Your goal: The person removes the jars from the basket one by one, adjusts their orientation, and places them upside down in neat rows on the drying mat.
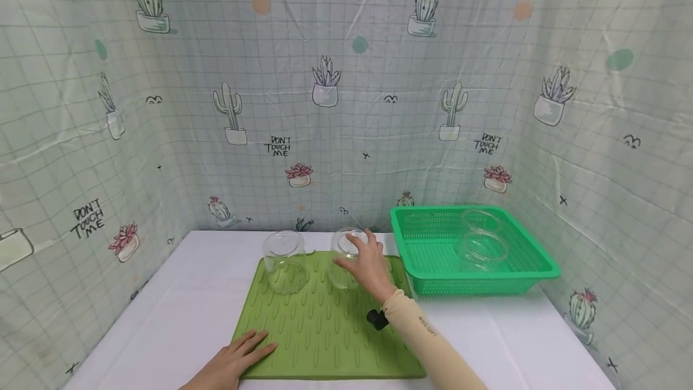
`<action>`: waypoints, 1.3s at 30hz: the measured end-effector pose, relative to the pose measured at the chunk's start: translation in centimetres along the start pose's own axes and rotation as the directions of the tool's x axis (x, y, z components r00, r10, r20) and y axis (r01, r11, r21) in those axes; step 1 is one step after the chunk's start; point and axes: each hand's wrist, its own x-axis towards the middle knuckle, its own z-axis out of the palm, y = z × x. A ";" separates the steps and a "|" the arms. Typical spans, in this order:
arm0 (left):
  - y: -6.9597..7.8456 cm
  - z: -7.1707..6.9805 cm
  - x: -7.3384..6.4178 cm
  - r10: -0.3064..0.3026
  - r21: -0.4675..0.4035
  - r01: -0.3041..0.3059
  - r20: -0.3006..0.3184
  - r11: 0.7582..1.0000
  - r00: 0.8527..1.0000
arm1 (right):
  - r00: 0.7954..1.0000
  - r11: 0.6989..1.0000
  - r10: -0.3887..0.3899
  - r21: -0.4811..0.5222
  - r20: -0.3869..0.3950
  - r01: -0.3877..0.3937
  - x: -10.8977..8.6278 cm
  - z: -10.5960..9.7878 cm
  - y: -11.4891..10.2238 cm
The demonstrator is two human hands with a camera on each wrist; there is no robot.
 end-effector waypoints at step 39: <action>-0.2 0.6 0.2 -0.034 -0.008 0.034 -0.017 0.999 0.999 | 0.993 0.997 -0.071 -0.012 -0.092 0.070 -0.1 -8.5 3.9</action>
